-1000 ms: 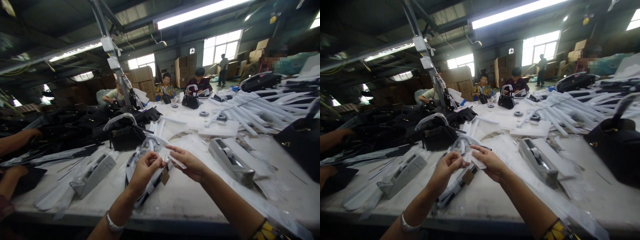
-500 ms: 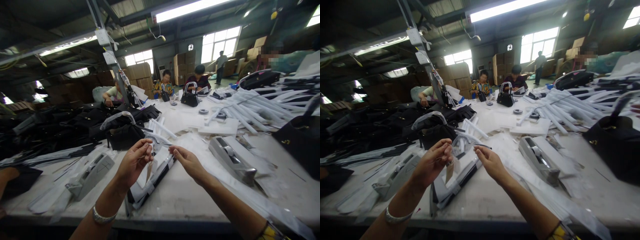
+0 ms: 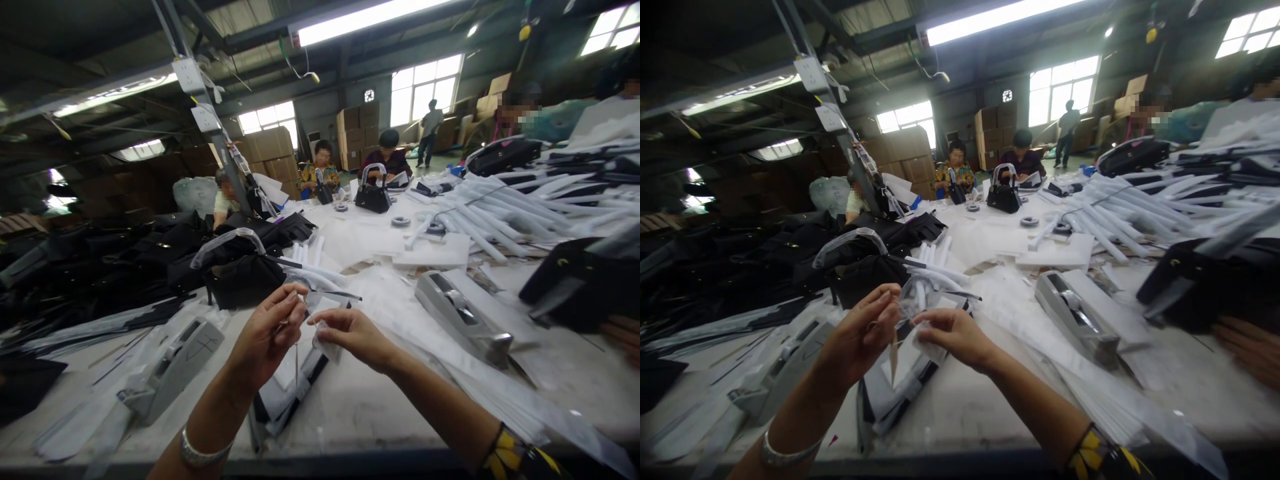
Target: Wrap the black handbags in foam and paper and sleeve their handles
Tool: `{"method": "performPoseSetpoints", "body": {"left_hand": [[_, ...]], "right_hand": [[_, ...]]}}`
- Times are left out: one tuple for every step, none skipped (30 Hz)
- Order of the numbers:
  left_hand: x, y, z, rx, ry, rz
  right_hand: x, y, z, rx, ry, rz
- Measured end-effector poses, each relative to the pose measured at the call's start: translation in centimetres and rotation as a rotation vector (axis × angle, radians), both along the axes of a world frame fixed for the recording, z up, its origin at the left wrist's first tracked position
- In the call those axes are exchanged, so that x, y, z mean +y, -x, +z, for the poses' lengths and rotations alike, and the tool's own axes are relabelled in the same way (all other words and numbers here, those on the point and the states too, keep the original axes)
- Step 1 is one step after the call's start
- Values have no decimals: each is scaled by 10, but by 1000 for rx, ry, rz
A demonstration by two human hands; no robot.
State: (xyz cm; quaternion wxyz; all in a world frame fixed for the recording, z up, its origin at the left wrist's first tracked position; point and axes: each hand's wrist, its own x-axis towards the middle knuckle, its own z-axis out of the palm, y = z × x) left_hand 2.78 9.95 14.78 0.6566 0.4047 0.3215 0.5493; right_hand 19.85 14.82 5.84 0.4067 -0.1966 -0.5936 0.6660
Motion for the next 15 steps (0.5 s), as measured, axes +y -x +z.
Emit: {"method": "performPoseSetpoints", "body": {"left_hand": [[-1,1,0,-19,-9,19],[-1,2,-1,-41,-25,38],[-1,3,-1,-66,-49,55],[-2,2,-1,-93,-74,67],[-2,2,-1,-120,-99,72],[-2,1,-2,-147,-121,69],[-3,0,-2,-175,-136,63],[-3,-1,-2,-204,-147,56],[-4,-2,-3,-233,-154,51],[-4,-3,-3,-258,-160,49],[-4,-4,-3,-270,-166,55],[-3,-5,-3,-263,-170,64],[-2,-6,-3,-234,-176,75],[-1,-7,-3,-186,-184,83],[1,-8,-3,-123,-193,87]], "right_hand": [[-1,-2,0,13,37,29],[-3,-3,0,28,66,70],[-4,-3,0,38,86,112],[-6,-3,-1,38,96,144],[-6,-3,-3,29,98,165],[-7,-2,-5,12,93,175],[-6,-1,-8,-16,78,175],[-6,-1,-11,-58,51,160],[-5,-1,-13,-114,6,119],[-4,-1,-14,-177,-59,45],[-4,-1,-13,-237,-146,-63],[-5,-2,-10,-278,-246,-190],[-7,-2,-5,-291,-347,-304],[-9,-1,2,-271,-435,-380],[-13,2,9,-231,-500,-406]]}}
